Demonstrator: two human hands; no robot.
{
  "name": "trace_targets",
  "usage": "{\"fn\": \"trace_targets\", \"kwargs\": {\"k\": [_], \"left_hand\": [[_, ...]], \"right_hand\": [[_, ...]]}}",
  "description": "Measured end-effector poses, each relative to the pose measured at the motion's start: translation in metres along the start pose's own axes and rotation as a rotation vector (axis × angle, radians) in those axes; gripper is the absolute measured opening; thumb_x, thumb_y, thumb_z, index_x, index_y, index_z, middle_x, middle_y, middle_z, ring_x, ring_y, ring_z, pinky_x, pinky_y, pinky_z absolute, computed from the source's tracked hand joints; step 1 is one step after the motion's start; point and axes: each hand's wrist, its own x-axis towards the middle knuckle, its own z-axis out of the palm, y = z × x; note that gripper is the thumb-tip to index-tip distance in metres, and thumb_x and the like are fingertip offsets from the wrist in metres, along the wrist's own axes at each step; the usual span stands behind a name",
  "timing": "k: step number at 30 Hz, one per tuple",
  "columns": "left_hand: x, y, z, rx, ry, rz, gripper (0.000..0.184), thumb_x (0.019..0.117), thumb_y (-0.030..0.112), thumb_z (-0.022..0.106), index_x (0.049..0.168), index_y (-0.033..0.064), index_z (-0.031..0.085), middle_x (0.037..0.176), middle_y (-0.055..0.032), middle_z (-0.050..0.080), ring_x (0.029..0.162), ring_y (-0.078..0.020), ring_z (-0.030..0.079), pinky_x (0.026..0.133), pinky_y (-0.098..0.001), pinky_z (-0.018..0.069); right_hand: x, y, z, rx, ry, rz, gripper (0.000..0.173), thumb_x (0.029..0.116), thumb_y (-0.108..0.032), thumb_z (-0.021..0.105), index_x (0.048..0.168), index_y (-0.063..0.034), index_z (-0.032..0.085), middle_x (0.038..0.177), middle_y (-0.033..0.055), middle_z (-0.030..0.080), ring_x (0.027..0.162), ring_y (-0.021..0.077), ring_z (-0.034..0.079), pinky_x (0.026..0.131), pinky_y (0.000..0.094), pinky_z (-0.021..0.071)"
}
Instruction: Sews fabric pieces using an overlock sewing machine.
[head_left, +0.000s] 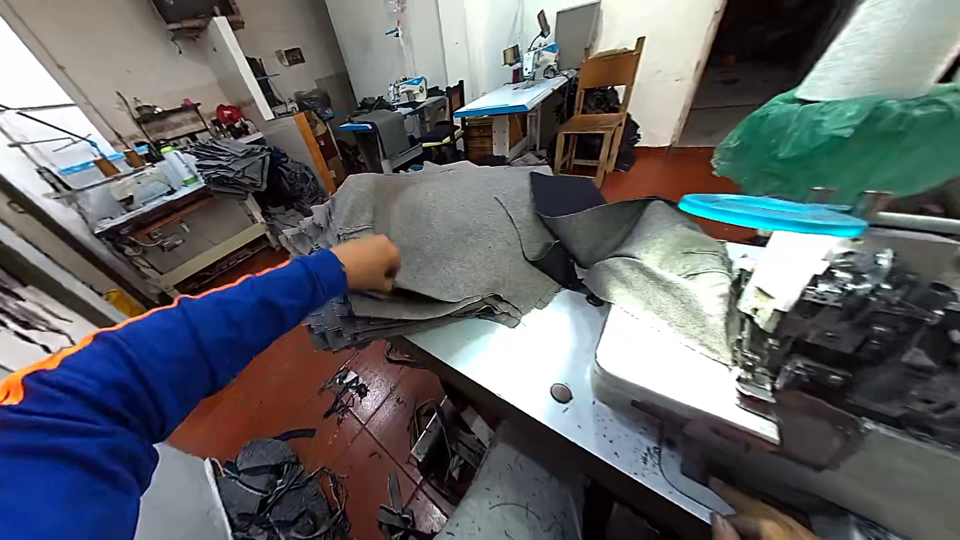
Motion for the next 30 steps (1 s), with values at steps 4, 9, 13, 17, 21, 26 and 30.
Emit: {"fn": "trace_targets", "kwargs": {"k": [4, 9, 13, 17, 21, 26, 30], "left_hand": [[-0.01, 0.029, -0.036, -0.5, 0.311, -0.04, 0.011, 0.0925, 0.008, 0.07, 0.089, -0.0014, 0.073, 0.078, -0.0131, 0.069, 0.073, -0.025, 0.066, 0.072, -0.0498, 0.0539], [-0.006, 0.187, -0.028, -1.128, 0.156, 0.269, 0.012, 0.0982, 0.004, 0.06, 0.092, -0.0036, 0.067, 0.073, -0.0056, 0.065, 0.061, -0.009, 0.063, 0.059, -0.0267, 0.0559], [0.05, 0.253, 0.003, -0.982, 0.512, 0.646, 0.011, 0.0974, 0.003, 0.063, 0.099, -0.0034, 0.073, 0.088, -0.0076, 0.074, 0.08, -0.0099, 0.07, 0.077, -0.0279, 0.0577], [0.089, 0.227, 0.047, -0.387, 0.681, 1.074, 0.036, 0.1027, 0.015, 0.054, 0.134, 0.0004, 0.066, 0.14, -0.0144, 0.064, 0.138, -0.0262, 0.054, 0.12, -0.0392, 0.0383], [0.061, 0.207, 0.092, -0.347, 0.789, 0.729, 0.056, 0.1068, 0.053, 0.038, 0.144, 0.0185, 0.061, 0.148, -0.0045, 0.059, 0.143, -0.0206, 0.049, 0.119, -0.0401, 0.0384], [0.067, 0.232, 0.082, -0.422, 0.994, 0.441, 0.053, 0.0963, 0.058, 0.056, 0.107, 0.0097, 0.077, 0.104, -0.0152, 0.072, 0.103, -0.0373, 0.067, 0.085, -0.0562, 0.0538], [0.098, 0.245, 0.062, -0.562, 0.95, 0.51, 0.048, 0.0902, 0.053, 0.064, 0.092, 0.0053, 0.069, 0.106, -0.0167, 0.067, 0.107, -0.0388, 0.062, 0.09, -0.0565, 0.0488]], "right_hand": [[0.001, -0.019, -0.009, 0.415, -0.079, 0.032, 0.03, 0.0978, -0.022, 0.064, 0.098, 0.0082, 0.068, 0.111, 0.0288, 0.07, 0.115, 0.0376, 0.065, 0.107, 0.0451, 0.0468], [0.04, -0.113, 0.028, 1.132, -0.261, 0.308, 0.098, 0.0761, -0.037, 0.086, 0.146, 0.0143, 0.039, 0.142, 0.0139, 0.058, 0.128, 0.0081, 0.058, 0.107, 0.0282, 0.0497], [0.095, -0.17, 0.047, 1.124, -0.06, 0.89, 0.026, 0.0974, -0.005, 0.061, 0.116, 0.0133, 0.059, 0.098, 0.0113, 0.066, 0.089, 0.0059, 0.062, 0.083, 0.0245, 0.0517], [0.072, -0.149, 0.042, 1.095, -0.064, 0.773, 0.033, 0.0984, -0.006, 0.059, 0.124, 0.0136, 0.057, 0.112, 0.0135, 0.068, 0.106, 0.0043, 0.064, 0.097, 0.0215, 0.0511], [0.016, -0.088, -0.003, 0.97, -0.372, 0.71, 0.02, 0.0982, -0.016, 0.062, 0.101, 0.002, 0.07, 0.086, 0.0003, 0.073, 0.082, 0.0012, 0.069, 0.08, 0.0261, 0.0583], [0.019, 0.014, -0.148, 0.162, -0.083, 0.552, 0.029, 0.0995, -0.022, 0.057, 0.116, -0.0027, 0.072, 0.084, 0.0035, 0.074, 0.069, 0.0143, 0.072, 0.064, 0.0372, 0.0636], [0.078, 0.111, -0.251, -0.38, 0.012, 0.693, 0.03, 0.1053, -0.018, 0.053, 0.113, 0.006, 0.069, 0.096, 0.0286, 0.07, 0.086, 0.0469, 0.068, 0.079, 0.0712, 0.0501]]}}
